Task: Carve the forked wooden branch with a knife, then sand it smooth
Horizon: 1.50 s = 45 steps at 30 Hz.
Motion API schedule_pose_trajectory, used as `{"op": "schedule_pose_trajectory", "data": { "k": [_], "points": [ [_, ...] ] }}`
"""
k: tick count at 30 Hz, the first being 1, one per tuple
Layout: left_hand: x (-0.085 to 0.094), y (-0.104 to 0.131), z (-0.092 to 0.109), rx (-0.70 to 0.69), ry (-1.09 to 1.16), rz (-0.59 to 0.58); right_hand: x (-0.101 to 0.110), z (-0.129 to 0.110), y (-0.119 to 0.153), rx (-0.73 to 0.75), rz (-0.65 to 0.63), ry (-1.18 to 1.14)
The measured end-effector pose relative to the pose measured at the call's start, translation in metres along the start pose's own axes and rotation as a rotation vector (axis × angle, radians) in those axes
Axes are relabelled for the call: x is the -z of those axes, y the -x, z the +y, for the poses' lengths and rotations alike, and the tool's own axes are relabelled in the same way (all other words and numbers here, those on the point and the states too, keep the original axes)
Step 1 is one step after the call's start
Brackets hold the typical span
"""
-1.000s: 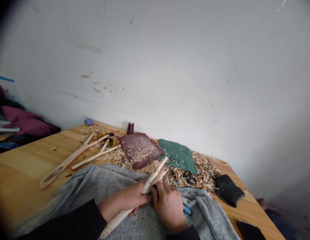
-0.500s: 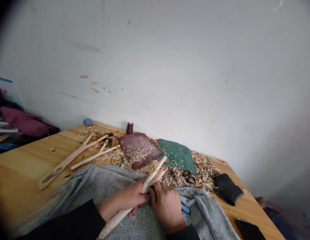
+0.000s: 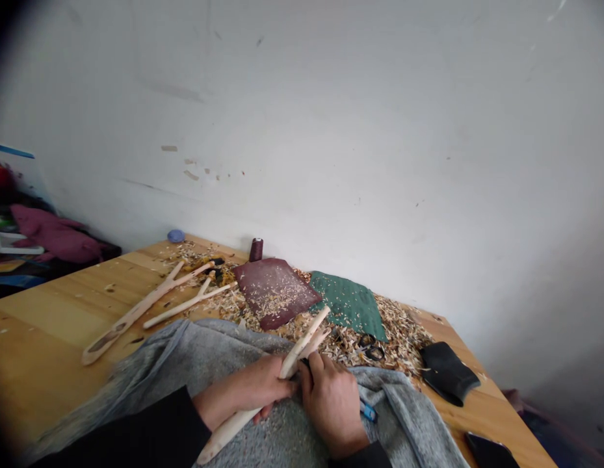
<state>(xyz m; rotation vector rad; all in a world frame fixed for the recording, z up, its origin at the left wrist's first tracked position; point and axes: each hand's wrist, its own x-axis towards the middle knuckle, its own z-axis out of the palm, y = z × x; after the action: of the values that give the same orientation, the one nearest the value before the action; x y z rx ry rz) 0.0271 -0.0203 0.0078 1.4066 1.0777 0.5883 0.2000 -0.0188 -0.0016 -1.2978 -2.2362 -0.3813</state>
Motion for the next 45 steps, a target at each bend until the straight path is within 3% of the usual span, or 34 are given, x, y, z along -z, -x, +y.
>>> {"op": "schedule_pose_trajectory", "data": {
  "k": [5,12,21,31,45],
  "points": [
    [-0.001,0.002,0.006,0.077,-0.143,0.041,0.002,-0.001,-0.001,0.031,-0.013,-0.007],
    [-0.003,0.003,0.015,0.112,-0.176,0.034,0.004,-0.004,-0.001,0.066,-0.036,-0.02],
    [0.001,0.002,0.004,0.068,-0.171,0.025,0.0,0.004,0.0,-0.016,0.015,0.054],
    [-0.002,0.002,0.009,0.089,-0.167,0.01,0.004,-0.003,-0.001,0.057,-0.05,-0.012],
    [0.0,0.002,0.003,0.072,-0.176,0.032,0.0,0.004,0.0,0.016,0.024,0.03]
  ]
}}
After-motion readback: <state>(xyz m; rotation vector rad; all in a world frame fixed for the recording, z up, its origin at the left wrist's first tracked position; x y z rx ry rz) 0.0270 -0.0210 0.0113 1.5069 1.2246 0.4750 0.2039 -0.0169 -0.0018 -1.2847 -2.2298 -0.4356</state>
